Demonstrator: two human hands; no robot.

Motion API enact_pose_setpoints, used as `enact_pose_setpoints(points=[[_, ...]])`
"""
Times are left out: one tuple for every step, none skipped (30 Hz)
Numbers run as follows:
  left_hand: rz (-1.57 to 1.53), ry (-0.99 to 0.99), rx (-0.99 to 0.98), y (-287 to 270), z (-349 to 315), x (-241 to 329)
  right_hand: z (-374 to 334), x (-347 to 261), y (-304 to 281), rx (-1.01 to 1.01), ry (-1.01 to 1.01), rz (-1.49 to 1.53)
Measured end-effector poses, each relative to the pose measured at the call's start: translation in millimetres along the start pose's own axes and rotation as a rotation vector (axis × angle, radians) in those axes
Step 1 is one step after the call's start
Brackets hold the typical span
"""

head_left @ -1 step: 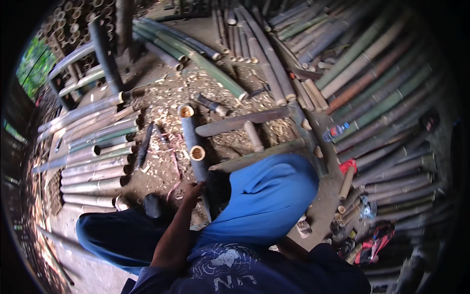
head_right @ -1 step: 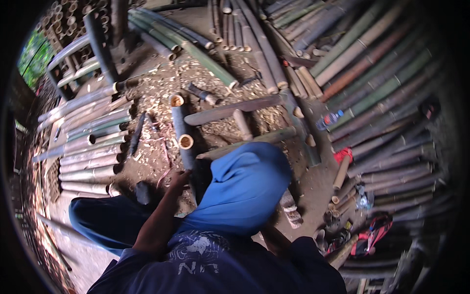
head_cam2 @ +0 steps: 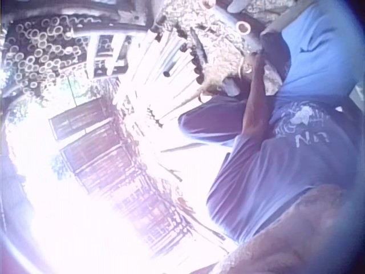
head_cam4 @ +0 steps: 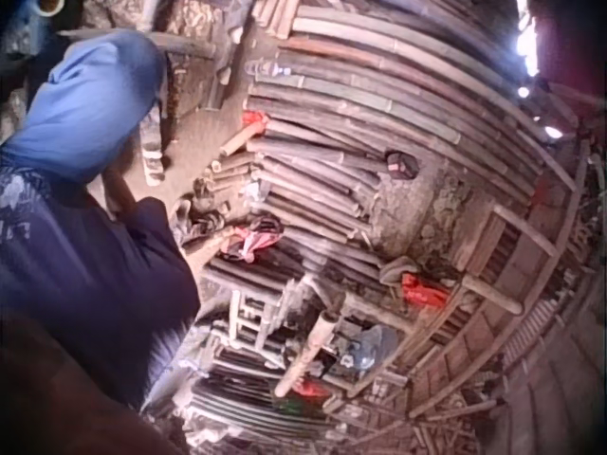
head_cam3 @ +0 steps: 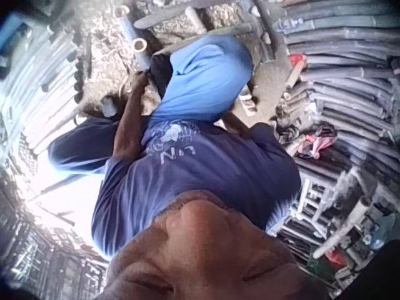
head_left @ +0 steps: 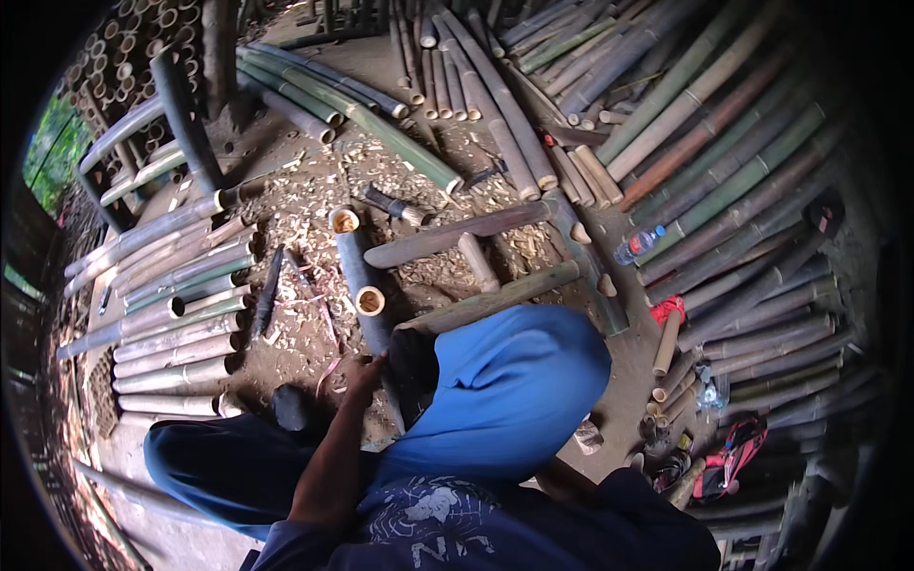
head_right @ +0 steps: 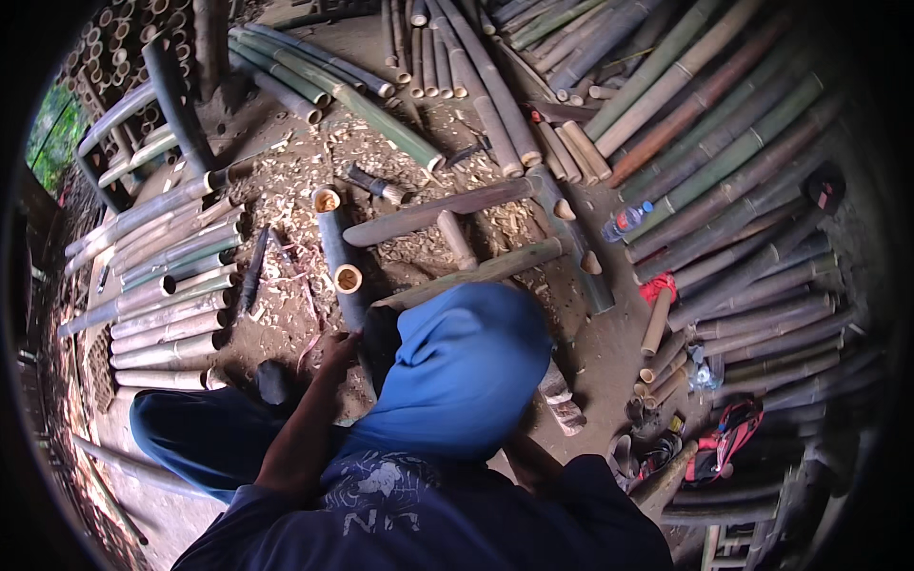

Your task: The person uses a knife to carve and shape segments of bamboo while sitting on the ground.

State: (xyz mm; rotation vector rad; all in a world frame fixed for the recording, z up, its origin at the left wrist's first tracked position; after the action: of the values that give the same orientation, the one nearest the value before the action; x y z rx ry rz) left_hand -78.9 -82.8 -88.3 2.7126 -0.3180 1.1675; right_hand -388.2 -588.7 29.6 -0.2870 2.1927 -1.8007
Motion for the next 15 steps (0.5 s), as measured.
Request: enact_pose_setpoints(points=[[-0.008,0.016,0.070,1.2,3.6,-6.8,-14.4,-2.8,14.2,-0.044,-0.008,-0.016],[-0.008,0.029,0.135,4.1,5.3,-7.9,-29.8,4.8,31.6,-0.097,0.001,-0.036],[0.001,0.071,0.178,10.3,7.9,-2.7,-40.4,8.1,44.1,-0.142,-0.003,-0.054],[0.015,0.106,0.232,15.5,6.2,0.3,-58.1,12.1,67.9,-0.210,-0.021,-0.074],[0.020,0.138,0.283,19.3,3.8,3.6,-68.1,17.2,82.4,-0.262,-0.025,-0.103],[0.053,0.146,0.280,21.4,2.5,8.4,-76.9,21.4,95.0,-0.309,-0.032,-0.136],[0.084,0.151,0.287,18.4,0.7,15.6,-80.9,23.4,103.3,-0.351,-0.043,-0.167],[0.106,0.157,0.294,16.2,-0.1,20.3,-87.1,22.5,111.4,-0.393,-0.057,-0.198],[0.105,0.159,0.298,15.1,-1.6,23.7,-87.4,22.6,114.9,-0.419,-0.075,-0.225],[0.034,0.098,0.201,13.4,-2.7,25.7,-86.9,26.1,116.6,-0.441,-0.087,-0.255],[-0.042,0.041,0.104,11.9,-3.9,30.8,-84.5,26.3,116.7,-0.458,-0.103,-0.289],[-0.120,-0.012,0.005,10.2,-5.1,36.6,-83.5,24.8,117.3,-0.473,-0.124,-0.322],[-0.200,-0.080,0.070,24.7,-24.9,50.6,-86.8,22.2,114.6,-0.485,-0.144,-0.364],[-0.229,0.008,0.152,8.9,-18.4,54.6,-83.9,-1.0,111.9,-0.465,-0.220,-0.386],[-0.256,0.096,0.236,-6.0,-11.9,58.3,-81.2,-26.7,109.3,-0.418,-0.316,-0.382]])
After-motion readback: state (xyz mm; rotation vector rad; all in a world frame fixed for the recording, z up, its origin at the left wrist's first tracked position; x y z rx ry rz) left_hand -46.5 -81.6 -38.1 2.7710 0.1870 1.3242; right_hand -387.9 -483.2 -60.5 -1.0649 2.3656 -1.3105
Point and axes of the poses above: each hand's wrist, its own z-axis towards the middle knuckle, its own y-axis out of the palm, x = y × z, the point moved 2 cm from there along z, towards the middle knuckle, and after that the axes turned 6 degrees about -z, right-handed, at the moved point
